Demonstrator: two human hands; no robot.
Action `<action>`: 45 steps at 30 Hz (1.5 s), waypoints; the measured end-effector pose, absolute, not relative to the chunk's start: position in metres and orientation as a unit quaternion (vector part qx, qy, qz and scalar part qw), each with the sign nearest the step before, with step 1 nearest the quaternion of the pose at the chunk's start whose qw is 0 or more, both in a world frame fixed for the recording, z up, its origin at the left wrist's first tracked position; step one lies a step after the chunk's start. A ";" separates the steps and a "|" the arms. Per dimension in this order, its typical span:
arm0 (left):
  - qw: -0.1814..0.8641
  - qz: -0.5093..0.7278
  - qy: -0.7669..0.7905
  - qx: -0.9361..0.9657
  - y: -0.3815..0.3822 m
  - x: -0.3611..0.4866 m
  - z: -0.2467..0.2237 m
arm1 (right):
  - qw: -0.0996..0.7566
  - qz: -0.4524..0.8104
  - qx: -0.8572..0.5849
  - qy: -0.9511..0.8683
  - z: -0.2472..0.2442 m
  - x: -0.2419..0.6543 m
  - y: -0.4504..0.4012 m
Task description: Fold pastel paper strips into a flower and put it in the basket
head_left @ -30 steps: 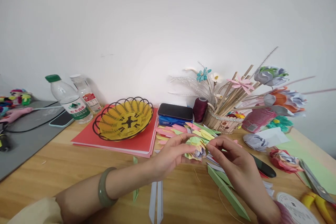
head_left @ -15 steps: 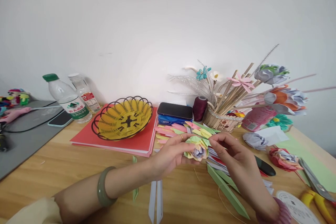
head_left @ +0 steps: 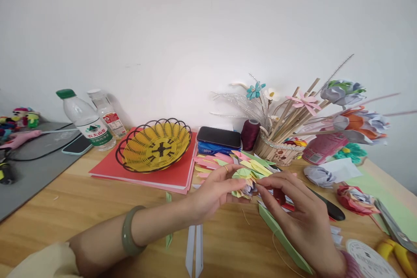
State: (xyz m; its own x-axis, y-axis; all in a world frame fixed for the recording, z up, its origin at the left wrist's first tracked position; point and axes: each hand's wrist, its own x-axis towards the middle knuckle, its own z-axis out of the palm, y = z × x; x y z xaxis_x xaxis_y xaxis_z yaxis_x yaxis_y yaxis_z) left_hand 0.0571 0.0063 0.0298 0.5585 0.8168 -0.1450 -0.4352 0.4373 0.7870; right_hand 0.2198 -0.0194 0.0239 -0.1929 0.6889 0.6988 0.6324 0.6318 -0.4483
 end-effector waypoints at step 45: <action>0.777 0.399 0.304 0.381 0.006 0.059 0.025 | 0.346 0.039 -0.453 -0.821 0.024 0.227 -0.011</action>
State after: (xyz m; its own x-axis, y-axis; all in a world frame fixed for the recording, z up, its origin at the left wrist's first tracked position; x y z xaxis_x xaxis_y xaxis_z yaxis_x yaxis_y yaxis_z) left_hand 0.0590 0.0059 0.0251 0.4963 0.8517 -0.1683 -0.3884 0.3912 0.8343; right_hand 0.2269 -0.0111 0.0242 -0.3504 0.7704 0.5326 0.7166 0.5867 -0.3772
